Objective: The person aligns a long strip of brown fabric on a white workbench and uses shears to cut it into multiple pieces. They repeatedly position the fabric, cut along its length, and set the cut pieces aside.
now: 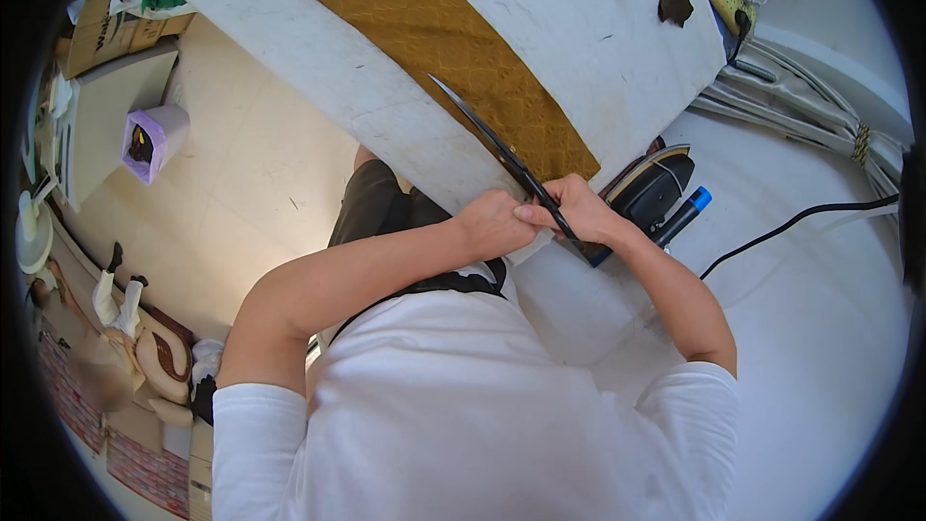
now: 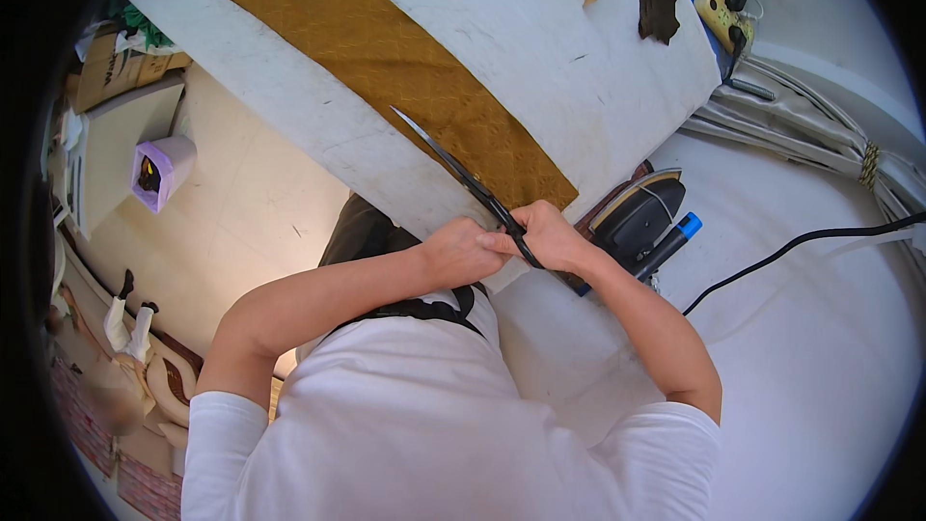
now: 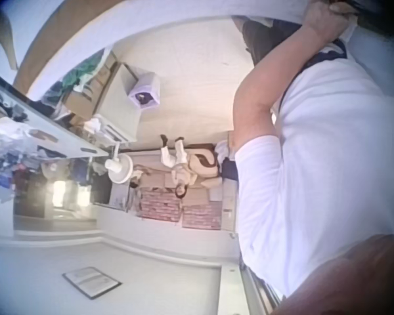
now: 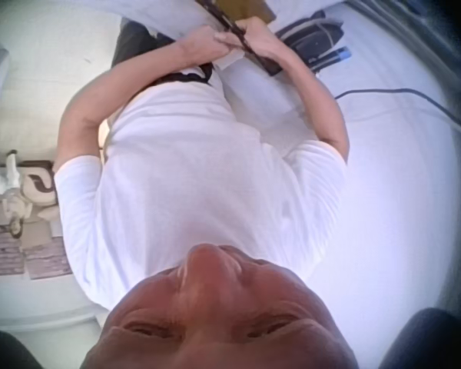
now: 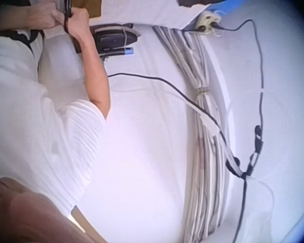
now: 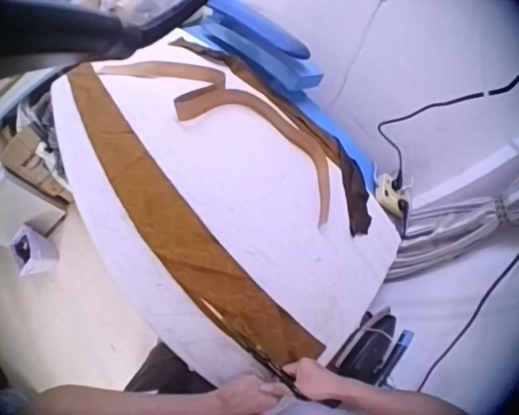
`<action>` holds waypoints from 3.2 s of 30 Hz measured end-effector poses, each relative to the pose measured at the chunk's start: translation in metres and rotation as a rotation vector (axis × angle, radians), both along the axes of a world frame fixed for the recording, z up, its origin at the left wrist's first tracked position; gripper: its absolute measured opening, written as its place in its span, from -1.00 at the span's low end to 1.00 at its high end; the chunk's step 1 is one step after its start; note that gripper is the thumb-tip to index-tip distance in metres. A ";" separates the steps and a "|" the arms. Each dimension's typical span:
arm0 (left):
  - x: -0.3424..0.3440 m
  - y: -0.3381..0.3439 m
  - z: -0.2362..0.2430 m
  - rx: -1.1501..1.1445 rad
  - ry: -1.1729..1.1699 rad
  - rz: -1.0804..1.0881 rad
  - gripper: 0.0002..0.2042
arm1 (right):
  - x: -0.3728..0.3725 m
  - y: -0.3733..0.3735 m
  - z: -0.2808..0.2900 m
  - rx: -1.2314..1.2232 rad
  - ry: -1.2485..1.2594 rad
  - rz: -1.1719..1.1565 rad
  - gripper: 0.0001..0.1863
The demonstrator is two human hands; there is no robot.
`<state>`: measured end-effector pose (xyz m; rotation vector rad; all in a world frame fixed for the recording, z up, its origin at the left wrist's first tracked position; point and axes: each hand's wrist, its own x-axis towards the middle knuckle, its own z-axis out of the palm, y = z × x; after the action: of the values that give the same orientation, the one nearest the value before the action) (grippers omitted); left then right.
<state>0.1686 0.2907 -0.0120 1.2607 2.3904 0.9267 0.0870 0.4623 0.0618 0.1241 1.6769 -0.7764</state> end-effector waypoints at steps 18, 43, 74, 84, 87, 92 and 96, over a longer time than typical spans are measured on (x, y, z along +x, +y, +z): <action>-0.061 -0.132 -0.002 0.127 0.399 0.626 -0.69 | -0.015 -0.022 0.003 0.059 0.003 0.009 -0.44; -0.066 -0.134 -0.018 0.204 0.462 0.588 -0.78 | -0.042 -0.067 0.000 0.046 0.007 -0.018 -0.44; -0.062 -0.139 -0.022 0.202 0.411 0.557 -0.65 | -0.072 -0.111 -0.007 -0.025 0.018 -0.015 -0.36; -0.063 -0.141 -0.022 0.235 0.419 0.553 -0.68 | -0.075 -0.114 -0.013 -0.043 0.013 -0.020 -0.36; -0.060 -0.141 -0.022 0.198 0.404 0.540 -0.74 | -0.083 -0.127 -0.010 -0.033 0.026 -0.021 -0.38; -0.060 -0.141 -0.030 0.274 0.406 0.539 -0.82 | -0.089 -0.143 -0.007 -0.032 0.031 -0.029 -0.39; -0.060 -0.140 -0.030 0.274 0.414 0.557 -0.82 | -0.086 -0.138 -0.014 -0.036 0.061 -0.007 -0.38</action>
<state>0.1090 0.1509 -0.0416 0.9450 3.1222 1.2848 0.0009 0.3240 0.0481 0.0822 1.7203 -0.8226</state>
